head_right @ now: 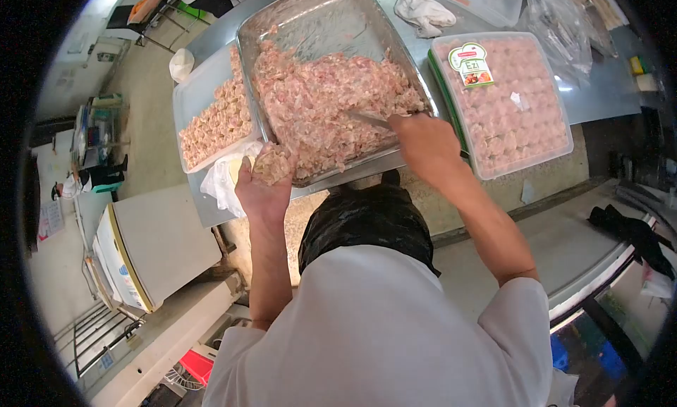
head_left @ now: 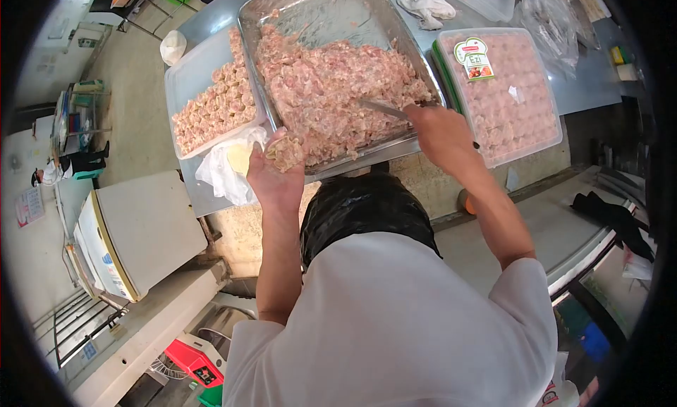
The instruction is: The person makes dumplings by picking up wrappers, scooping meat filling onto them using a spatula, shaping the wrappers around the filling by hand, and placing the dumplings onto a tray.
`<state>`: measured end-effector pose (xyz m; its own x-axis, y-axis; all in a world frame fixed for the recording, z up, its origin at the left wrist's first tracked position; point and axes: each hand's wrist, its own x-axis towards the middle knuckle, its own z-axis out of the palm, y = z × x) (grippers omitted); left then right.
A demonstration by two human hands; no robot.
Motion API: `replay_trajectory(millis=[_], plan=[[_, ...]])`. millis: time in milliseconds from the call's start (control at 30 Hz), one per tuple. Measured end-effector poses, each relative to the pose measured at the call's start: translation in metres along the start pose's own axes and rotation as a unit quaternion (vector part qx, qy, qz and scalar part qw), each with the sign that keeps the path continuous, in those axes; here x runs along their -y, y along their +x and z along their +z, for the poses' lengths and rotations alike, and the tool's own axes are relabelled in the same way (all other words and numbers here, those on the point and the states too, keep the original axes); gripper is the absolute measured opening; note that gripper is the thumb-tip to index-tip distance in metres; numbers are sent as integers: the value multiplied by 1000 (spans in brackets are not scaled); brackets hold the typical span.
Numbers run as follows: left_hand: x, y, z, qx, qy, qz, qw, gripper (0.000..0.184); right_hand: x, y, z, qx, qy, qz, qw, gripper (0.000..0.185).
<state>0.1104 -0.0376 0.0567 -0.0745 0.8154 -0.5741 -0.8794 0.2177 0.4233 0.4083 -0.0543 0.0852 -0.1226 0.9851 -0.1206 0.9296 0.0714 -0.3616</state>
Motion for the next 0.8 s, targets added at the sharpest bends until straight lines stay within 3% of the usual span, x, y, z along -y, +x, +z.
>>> replay_trajectory(millis=[167, 333, 433, 533, 567, 633, 733, 800], plan=[[3, -9, 0, -13, 28, -1, 1000, 48, 6, 3, 1, 33, -9, -31, 999, 17], [-12, 1, -22, 70, 71, -12, 995, 42, 9, -2, 5, 43, -23, 20, 999, 18], [-22, 6, -27, 77, 50, -28, 995, 40, 14, -14, 13, -25, 23, -26, 999, 12], [-28, 1, -10, 39, 21, -55, 997, 39, 4, -14, 23, 11, 221, -45, 974, 13], [-30, 1, -5, 23, 9, -64, 998, 39, 7, -15, 17, 72, 291, 15, 954, 14], [-32, 12, -15, 79, 32, -64, 994, 40, 28, -18, -4, 198, 418, 131, 877, 19], [-35, 13, -11, 111, 44, -67, 991, 41, 66, -28, 8, 172, 493, 95, 848, 25], [-37, 7, 6, 120, 51, -96, 987, 38, 97, -23, 30, 1, 393, -55, 918, 29]])
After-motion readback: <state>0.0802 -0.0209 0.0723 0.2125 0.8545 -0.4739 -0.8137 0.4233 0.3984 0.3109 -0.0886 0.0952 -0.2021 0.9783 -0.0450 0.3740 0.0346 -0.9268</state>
